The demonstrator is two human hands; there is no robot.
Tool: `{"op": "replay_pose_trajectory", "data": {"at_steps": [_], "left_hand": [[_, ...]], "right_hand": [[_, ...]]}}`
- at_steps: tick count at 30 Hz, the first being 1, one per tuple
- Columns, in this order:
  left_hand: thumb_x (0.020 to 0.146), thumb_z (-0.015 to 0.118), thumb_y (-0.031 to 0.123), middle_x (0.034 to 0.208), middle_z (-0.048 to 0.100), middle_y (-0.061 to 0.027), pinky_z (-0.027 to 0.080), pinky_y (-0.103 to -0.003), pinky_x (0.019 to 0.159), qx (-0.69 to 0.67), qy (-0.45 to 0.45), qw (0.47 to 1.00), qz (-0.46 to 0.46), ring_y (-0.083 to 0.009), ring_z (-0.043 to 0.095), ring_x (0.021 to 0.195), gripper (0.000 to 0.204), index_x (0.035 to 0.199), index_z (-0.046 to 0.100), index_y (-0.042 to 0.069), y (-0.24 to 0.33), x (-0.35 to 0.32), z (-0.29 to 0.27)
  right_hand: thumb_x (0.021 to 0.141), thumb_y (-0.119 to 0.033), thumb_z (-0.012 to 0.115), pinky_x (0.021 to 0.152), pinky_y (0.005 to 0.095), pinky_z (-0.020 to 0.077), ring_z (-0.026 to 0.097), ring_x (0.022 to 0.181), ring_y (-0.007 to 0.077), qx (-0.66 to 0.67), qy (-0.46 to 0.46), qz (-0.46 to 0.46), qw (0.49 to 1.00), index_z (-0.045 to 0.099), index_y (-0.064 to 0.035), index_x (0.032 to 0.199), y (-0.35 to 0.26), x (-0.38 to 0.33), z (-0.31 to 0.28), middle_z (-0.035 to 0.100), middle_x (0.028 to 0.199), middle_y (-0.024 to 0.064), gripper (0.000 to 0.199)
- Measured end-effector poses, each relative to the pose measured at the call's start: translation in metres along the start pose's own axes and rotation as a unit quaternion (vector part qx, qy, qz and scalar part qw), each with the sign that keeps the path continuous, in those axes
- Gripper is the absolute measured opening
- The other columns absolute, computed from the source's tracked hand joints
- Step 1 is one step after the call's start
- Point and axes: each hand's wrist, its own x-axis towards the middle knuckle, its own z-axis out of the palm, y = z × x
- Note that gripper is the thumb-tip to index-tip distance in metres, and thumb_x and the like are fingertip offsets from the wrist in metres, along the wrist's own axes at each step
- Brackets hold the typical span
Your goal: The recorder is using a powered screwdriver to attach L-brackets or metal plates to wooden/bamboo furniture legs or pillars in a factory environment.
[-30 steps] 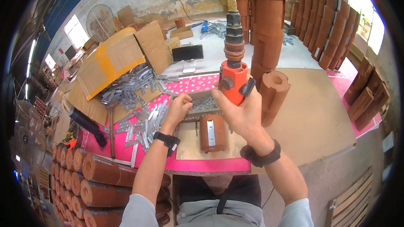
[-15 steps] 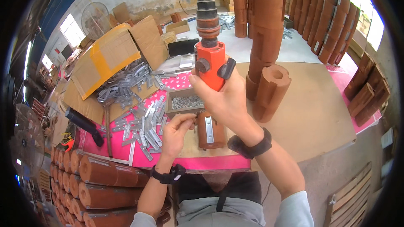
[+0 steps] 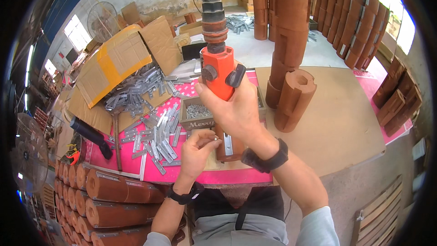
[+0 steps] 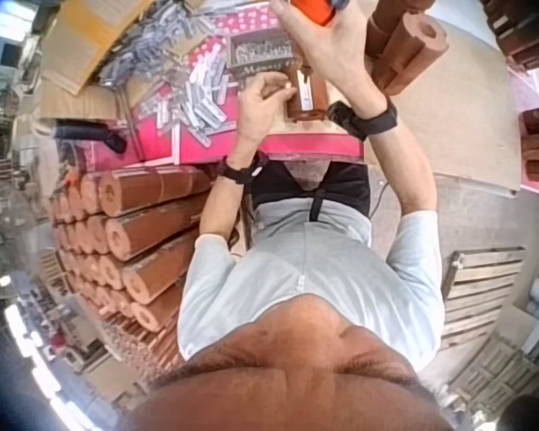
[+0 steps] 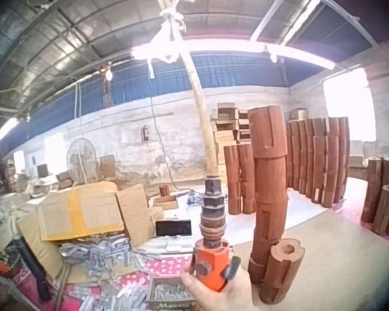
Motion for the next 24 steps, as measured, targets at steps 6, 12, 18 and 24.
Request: {"op": "replay_pose_trajectory", "data": {"at_steps": [6, 12, 18, 24], "left_hand": [[0.081, 0.070, -0.003, 0.103, 0.068, -0.0069, 0.050, -0.029, 0.086, 0.017, -0.001, 0.999, 0.050, -0.0133, 0.064, 0.095, 0.036, 0.115, 0.061, 0.000, -0.001, 0.002, 0.009], [0.083, 0.069, -0.004, 0.103, 0.068, -0.0076, 0.051, -0.030, 0.087, 0.038, 0.007, 0.998, 0.048, -0.0148, 0.065, 0.095, 0.035, 0.116, 0.060, -0.001, 0.010, -0.001, 0.015], [0.084, 0.068, 0.001, 0.100, 0.070, -0.0115, 0.052, -0.030, 0.084, -0.008, 0.016, 0.999, 0.047, -0.0173, 0.068, 0.093, 0.033, 0.116, 0.060, 0.001, -0.003, 0.001, 0.016], [0.084, 0.070, 0.003, 0.098, 0.071, -0.0109, 0.052, -0.030, 0.083, -0.009, 0.017, 0.999, 0.040, -0.0167, 0.068, 0.092, 0.032, 0.115, 0.062, 0.002, -0.008, 0.005, 0.017]], "right_hand": [[0.087, -0.008, 0.068, 0.065, 0.0264, 0.0540, 0.062, 0.074, 0.0102, 0.048, -0.014, -0.002, 0.999, 0.053, 0.0028, 0.108, -0.003, -0.003, 0.007, 0.065, 0.096, 0.0077, 0.028], [0.088, -0.008, 0.067, 0.065, 0.0269, 0.0542, 0.062, 0.075, 0.0107, 0.036, -0.018, -0.004, 0.999, 0.052, 0.0028, 0.109, 0.000, -0.004, 0.006, 0.065, 0.100, 0.0086, 0.028], [0.088, -0.007, 0.066, 0.065, 0.0273, 0.0542, 0.062, 0.075, 0.0106, 0.045, -0.020, 0.000, 0.999, 0.051, 0.0029, 0.109, 0.002, -0.004, 0.006, 0.065, 0.100, 0.0092, 0.027], [0.088, -0.007, 0.067, 0.065, 0.0267, 0.0539, 0.061, 0.075, 0.0103, 0.030, -0.020, 0.001, 0.999, 0.052, 0.0029, 0.110, 0.002, -0.005, 0.006, 0.065, 0.101, 0.0090, 0.028]]}}
